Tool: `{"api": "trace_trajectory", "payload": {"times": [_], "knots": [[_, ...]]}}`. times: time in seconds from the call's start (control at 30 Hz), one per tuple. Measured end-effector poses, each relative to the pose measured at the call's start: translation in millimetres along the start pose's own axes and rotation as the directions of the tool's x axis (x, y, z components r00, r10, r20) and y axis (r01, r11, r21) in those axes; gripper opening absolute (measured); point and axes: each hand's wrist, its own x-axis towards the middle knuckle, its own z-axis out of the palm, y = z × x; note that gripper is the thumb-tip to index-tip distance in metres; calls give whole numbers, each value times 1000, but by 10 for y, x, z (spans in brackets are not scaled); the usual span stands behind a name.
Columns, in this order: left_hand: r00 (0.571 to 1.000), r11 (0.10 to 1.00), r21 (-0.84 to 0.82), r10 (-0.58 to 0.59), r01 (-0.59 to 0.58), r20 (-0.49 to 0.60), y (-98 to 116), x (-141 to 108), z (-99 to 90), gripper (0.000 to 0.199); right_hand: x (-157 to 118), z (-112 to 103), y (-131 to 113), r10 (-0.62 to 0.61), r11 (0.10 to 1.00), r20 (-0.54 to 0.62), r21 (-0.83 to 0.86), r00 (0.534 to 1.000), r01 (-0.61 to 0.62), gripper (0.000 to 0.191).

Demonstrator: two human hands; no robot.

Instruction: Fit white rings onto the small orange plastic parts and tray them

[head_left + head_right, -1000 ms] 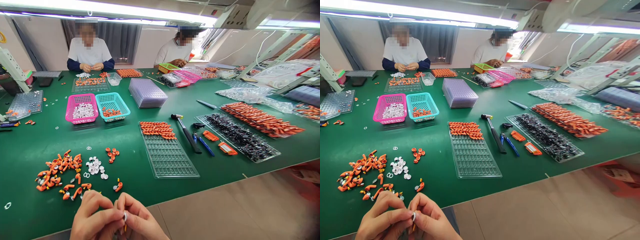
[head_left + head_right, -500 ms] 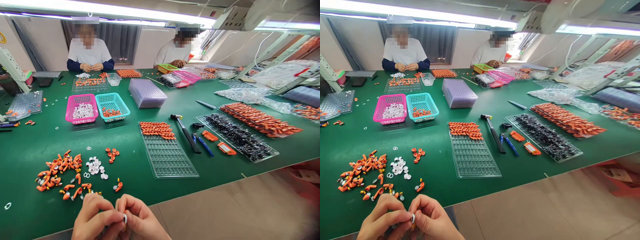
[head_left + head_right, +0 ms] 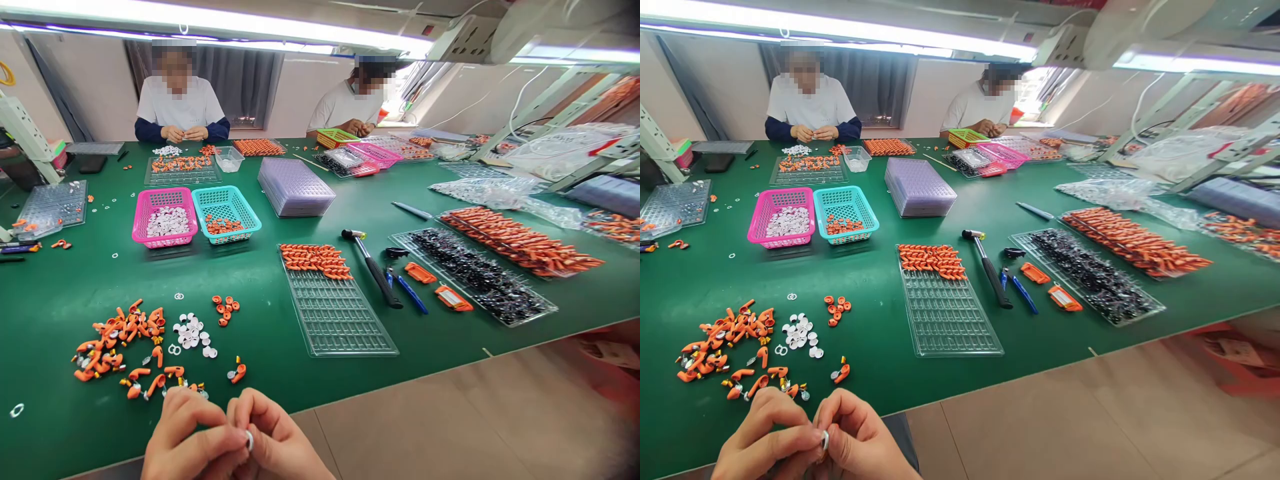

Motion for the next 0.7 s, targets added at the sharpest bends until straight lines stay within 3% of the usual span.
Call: {"api": "trace_trajectory", "payload": {"times": [0.27,0.47,0.7], "knots": [[999,1000,15,-10,9,37,1,19,5,13,-11,-21,-16,3,999,-18,-37,1000,-4,40],[1000,1000,22,-13,14,-22,8,10,-1,12,-9,-23,-6,25,999,-11,-36,1000,-25,42],[1000,1000,-4,-18,18,-14,-14,-19,0,15,-1,-14,1,27,999,1,-23,1000,-27,41]]}}
